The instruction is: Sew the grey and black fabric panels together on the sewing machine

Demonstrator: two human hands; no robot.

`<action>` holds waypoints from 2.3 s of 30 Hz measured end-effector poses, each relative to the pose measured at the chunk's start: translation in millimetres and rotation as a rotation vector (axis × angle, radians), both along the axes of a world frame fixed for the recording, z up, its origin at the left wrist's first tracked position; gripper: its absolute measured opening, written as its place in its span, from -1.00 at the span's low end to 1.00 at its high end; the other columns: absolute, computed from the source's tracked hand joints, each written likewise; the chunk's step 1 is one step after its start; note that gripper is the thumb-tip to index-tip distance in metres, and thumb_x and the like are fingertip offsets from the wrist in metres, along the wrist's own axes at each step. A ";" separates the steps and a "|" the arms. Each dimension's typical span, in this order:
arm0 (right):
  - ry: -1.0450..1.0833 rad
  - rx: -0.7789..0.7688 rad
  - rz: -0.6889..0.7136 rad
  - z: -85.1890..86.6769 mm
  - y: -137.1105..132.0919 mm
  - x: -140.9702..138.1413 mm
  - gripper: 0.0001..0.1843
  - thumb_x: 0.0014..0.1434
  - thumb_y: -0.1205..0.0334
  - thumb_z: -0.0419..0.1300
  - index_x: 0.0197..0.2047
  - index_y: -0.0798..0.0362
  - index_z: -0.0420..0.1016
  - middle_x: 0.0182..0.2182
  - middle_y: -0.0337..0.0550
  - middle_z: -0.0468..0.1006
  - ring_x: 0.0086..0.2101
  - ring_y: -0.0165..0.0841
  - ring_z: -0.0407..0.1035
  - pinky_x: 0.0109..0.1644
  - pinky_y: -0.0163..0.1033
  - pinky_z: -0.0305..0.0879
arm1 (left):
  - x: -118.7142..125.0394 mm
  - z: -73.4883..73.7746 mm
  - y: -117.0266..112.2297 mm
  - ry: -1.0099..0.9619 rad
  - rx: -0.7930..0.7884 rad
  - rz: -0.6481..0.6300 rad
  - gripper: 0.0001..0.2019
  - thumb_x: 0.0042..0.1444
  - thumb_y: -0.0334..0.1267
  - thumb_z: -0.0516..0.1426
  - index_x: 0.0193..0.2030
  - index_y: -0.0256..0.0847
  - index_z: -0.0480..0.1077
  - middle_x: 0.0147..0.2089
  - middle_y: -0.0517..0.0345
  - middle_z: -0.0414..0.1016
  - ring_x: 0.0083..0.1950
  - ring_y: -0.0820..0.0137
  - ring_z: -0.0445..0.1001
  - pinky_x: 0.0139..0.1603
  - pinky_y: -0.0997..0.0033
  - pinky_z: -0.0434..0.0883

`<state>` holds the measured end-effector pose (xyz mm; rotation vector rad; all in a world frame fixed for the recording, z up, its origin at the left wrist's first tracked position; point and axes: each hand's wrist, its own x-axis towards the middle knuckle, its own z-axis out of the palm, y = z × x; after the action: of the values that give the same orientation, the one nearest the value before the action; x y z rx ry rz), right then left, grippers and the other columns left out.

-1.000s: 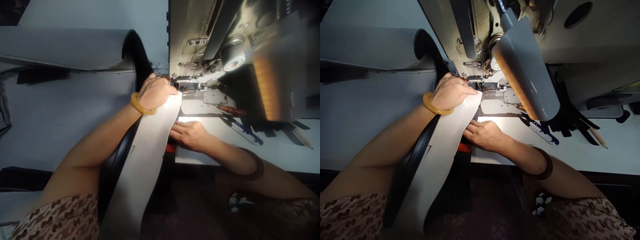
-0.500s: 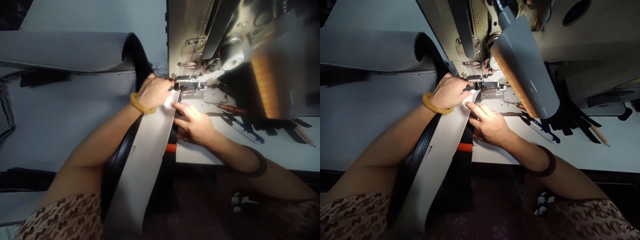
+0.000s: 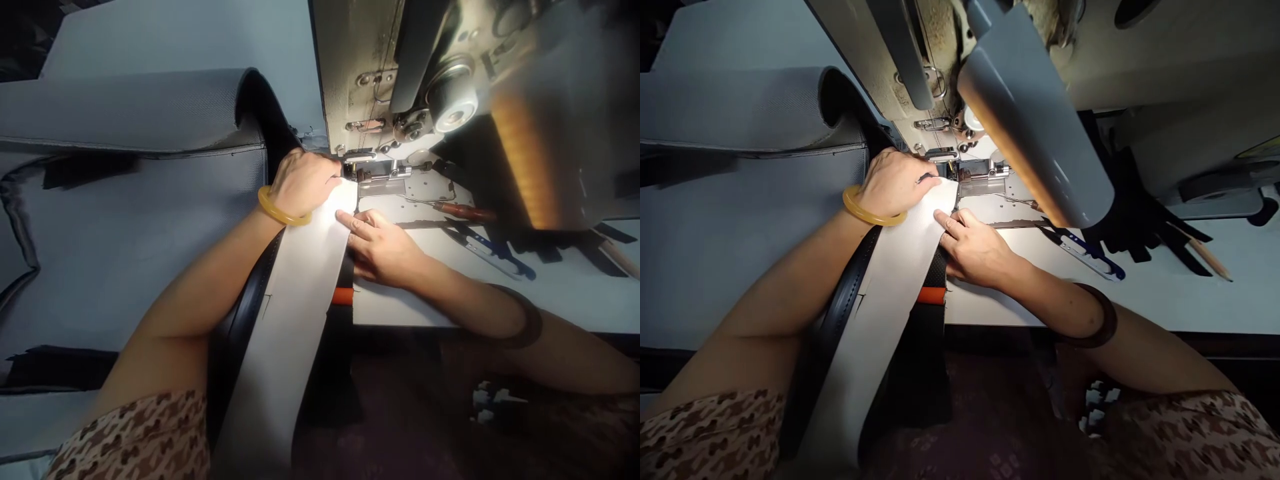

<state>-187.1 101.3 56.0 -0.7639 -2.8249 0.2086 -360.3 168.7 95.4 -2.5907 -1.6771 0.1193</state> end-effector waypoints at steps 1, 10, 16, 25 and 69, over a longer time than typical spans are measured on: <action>0.009 -0.002 0.003 -0.4 0.1 0.1 -0.69 0.09 0.17 0.09 -0.19 0.23 0.41 0.15 0.24 0.23 -0.15 -0.12 0.27 -0.11 -0.01 0.26 | 0.1 -0.5 0.2 0.011 0.002 0.000 -0.69 0.21 -0.15 -0.05 -0.19 -0.23 0.47 -0.25 0.04 0.53 -0.22 0.30 0.45 -0.14 0.28 0.28; 0.083 0.023 0.010 -6.9 1.4 1.4 -0.71 0.08 0.16 0.10 -0.20 0.21 0.39 0.12 0.24 0.26 -0.15 -0.14 0.25 -0.12 -0.03 0.25 | 2.3 -5.0 -2.5 0.046 0.039 -0.068 -0.75 0.20 -0.24 -0.05 -0.23 -0.23 0.43 -0.27 0.06 0.52 -0.25 0.31 0.45 -0.11 0.23 0.29; 0.068 0.047 0.013 -7.3 3.6 2.7 -0.74 0.06 0.13 0.15 -0.28 0.19 0.41 0.09 0.21 0.30 -0.12 -0.12 0.22 -0.10 0.01 0.27 | 8.4 -11.8 -11.2 0.054 0.158 -0.254 -0.61 0.26 -0.39 -0.26 -0.07 -0.25 0.35 -0.16 -0.01 0.42 -0.09 0.25 0.38 -0.01 0.16 0.23; -0.002 0.349 0.022 -7.4 -2.6 0.8 -0.81 0.13 0.37 0.01 -0.34 0.20 0.44 0.02 0.17 0.40 -0.30 -0.30 0.30 -0.26 -0.18 0.30 | -1.5 -11.0 -33.8 0.101 0.022 -0.309 -0.69 0.21 -0.44 -0.14 -0.01 -0.37 0.33 0.01 -0.04 0.38 -0.08 0.26 0.39 -0.07 0.30 0.32; 0.043 0.499 0.031 -1.7 -8.0 -0.2 -0.73 0.12 0.49 -0.06 -0.36 0.17 0.46 -0.12 0.00 0.50 -0.36 -0.36 0.31 -0.44 -0.29 0.15 | 3.8 -13.4 -25.0 0.034 0.041 -0.313 -0.74 0.21 -0.42 -0.11 -0.13 -0.25 0.37 -0.07 0.06 0.41 -0.14 0.29 0.40 -0.15 0.33 0.35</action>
<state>-187.3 93.3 54.3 -0.5889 -2.6706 -0.4539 -356.5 143.7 82.0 -2.7609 -1.2296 0.1128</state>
